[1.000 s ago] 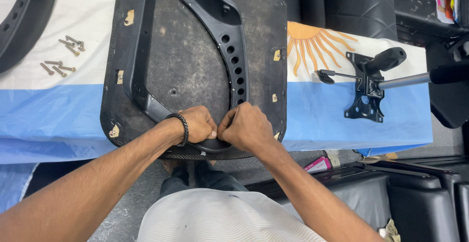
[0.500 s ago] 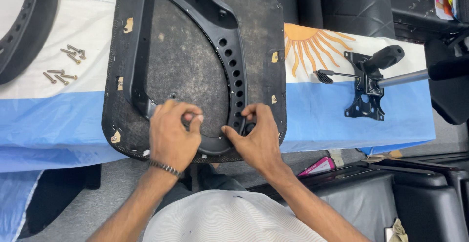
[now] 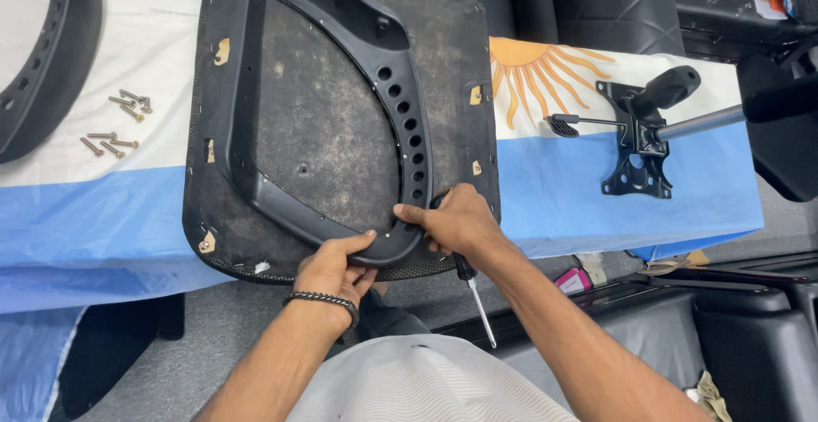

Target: The person attaches a black plastic frame to a chair seat using a screwdriver and several screws. They align the frame, insert screws into the holes, and tighten them one by one to secure the frame to the seat.

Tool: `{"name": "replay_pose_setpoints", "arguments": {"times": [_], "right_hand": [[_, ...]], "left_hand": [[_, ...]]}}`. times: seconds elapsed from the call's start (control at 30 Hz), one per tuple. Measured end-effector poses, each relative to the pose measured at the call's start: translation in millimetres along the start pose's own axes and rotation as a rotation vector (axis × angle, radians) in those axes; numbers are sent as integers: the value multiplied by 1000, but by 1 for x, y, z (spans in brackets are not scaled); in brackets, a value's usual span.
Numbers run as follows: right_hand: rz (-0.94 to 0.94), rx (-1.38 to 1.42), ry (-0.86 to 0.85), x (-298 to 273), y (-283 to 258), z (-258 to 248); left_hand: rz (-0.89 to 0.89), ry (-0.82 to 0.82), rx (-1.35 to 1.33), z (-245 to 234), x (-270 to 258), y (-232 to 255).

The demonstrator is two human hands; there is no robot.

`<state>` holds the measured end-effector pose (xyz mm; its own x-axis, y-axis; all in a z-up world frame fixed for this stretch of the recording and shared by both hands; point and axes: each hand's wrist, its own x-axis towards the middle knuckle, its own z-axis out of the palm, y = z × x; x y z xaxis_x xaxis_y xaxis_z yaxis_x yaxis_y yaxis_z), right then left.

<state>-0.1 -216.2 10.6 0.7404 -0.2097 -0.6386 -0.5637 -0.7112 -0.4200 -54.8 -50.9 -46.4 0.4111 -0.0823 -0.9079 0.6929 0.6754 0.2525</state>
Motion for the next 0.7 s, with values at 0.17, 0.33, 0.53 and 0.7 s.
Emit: {"name": "replay_pose_setpoints", "arguments": {"times": [0.17, 0.33, 0.53, 0.7], "right_hand": [[-5, 103, 7, -1, 3, -3], [-26, 136, 9, -1, 6, -1], [-30, 81, -2, 0, 4, 5], [-82, -18, -6, -4, 7, 5]], "left_hand": [[131, -46, -78, 7, 6, -13], [177, -75, -46, 3, 12, -19], [201, -111, -30, -1, 13, -21], [252, -108, 55, 0, 15, -19]]}}
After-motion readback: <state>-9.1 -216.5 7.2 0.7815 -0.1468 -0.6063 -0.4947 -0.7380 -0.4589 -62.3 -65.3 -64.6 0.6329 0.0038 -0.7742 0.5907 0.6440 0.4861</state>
